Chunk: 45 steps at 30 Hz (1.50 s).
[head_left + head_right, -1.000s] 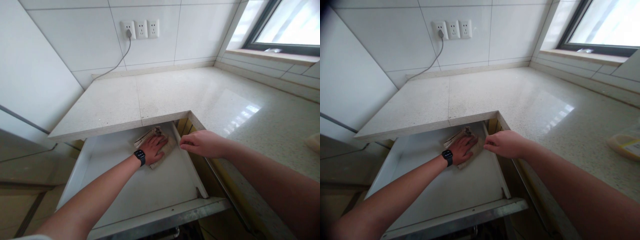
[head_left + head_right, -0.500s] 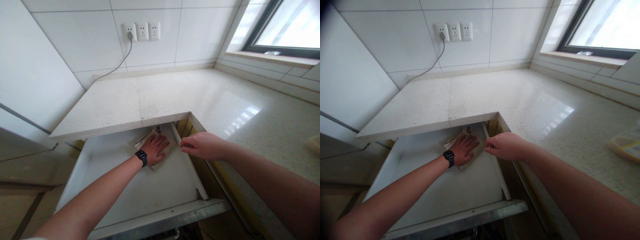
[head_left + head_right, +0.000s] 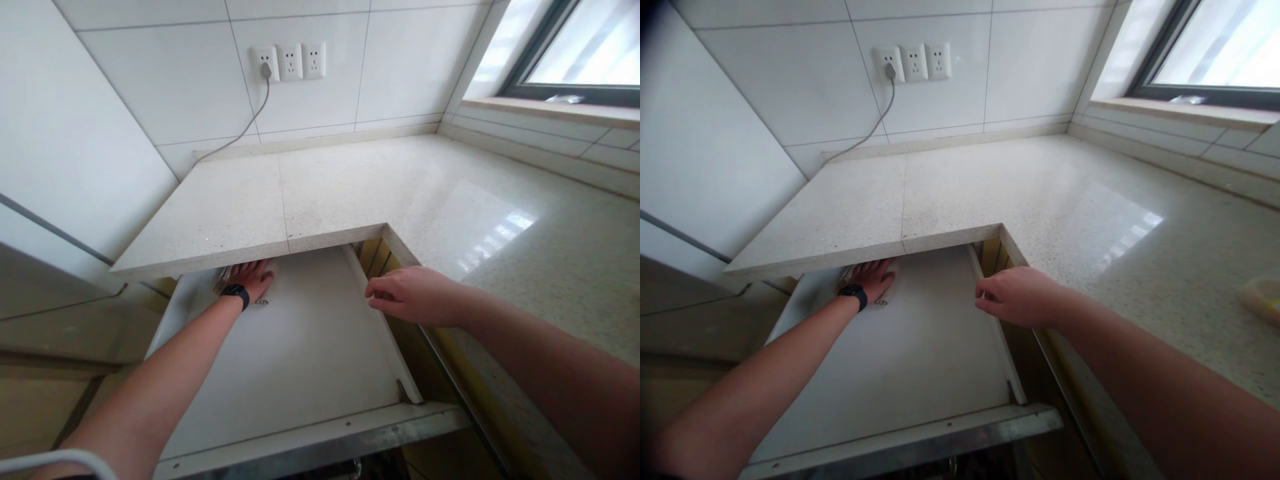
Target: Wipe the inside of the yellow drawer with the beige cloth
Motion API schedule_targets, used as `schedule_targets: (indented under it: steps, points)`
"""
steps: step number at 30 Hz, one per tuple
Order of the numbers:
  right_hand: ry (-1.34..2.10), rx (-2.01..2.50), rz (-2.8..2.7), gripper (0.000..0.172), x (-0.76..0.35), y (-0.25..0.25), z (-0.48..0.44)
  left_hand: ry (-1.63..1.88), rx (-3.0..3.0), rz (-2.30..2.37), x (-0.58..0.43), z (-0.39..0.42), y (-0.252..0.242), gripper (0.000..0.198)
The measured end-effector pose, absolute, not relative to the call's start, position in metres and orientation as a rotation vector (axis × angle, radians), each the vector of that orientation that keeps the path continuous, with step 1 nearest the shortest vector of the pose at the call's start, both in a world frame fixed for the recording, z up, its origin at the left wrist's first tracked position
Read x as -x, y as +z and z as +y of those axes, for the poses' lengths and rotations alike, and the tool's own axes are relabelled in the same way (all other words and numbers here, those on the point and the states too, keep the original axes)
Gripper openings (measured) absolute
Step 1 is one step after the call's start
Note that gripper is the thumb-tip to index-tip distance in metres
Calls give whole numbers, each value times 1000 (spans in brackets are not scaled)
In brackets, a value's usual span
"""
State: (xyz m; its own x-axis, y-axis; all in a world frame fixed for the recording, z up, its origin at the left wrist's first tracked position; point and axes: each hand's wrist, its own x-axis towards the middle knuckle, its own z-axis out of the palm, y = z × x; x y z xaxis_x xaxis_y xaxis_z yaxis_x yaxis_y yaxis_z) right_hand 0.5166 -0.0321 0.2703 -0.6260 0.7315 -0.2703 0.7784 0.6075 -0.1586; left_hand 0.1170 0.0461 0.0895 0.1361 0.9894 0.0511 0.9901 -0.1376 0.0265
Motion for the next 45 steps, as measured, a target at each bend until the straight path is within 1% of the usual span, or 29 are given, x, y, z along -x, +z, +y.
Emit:
schedule_targets:
  steps: [5, 9, 15, 20, 24, 28, 34, 39, 43, 45]
  points:
    - [-376, -1270, 2644, 35, -517, 265, -30, 7, 2157, -2238, -55, 29, 90, 62]
    - [-356, -1275, 2622, 35, -516, 264, -30, 83, 2236, -2154, -62, 6, 82, 69]
    - [-319, -1261, 2583, 37, -513, 267, -31, 19, 2604, -1676, -127, -67, 84, 73]
    - [-287, -1237, 2580, 39, -513, 266, -32, 9, 3192, -998, -192, -126, 99, 84]
    - [-268, -1220, 2602, 36, -514, 264, -32, -99, 3322, -725, -238, -130, 100, 70]
    - [-276, -1215, 2611, 35, -514, 265, -32, -184, 3348, -530, -262, -115, 97, 70]
    - [-336, -1210, 2647, 34, -513, 265, -32, -149, 3334, -620, -234, -123, 97, 71]
    - [-363, -1215, 2653, 34, -515, 262, -30, 33, 3357, -708, -175, -129, 105, 73]
    - [-376, -1219, 2619, 34, -514, 261, -29, 169, 3357, -781, -147, -127, 125, 76]
    - [-370, -1218, 2608, 35, -512, 262, -28, 218, 3338, -899, -145, -130, 144, 68]
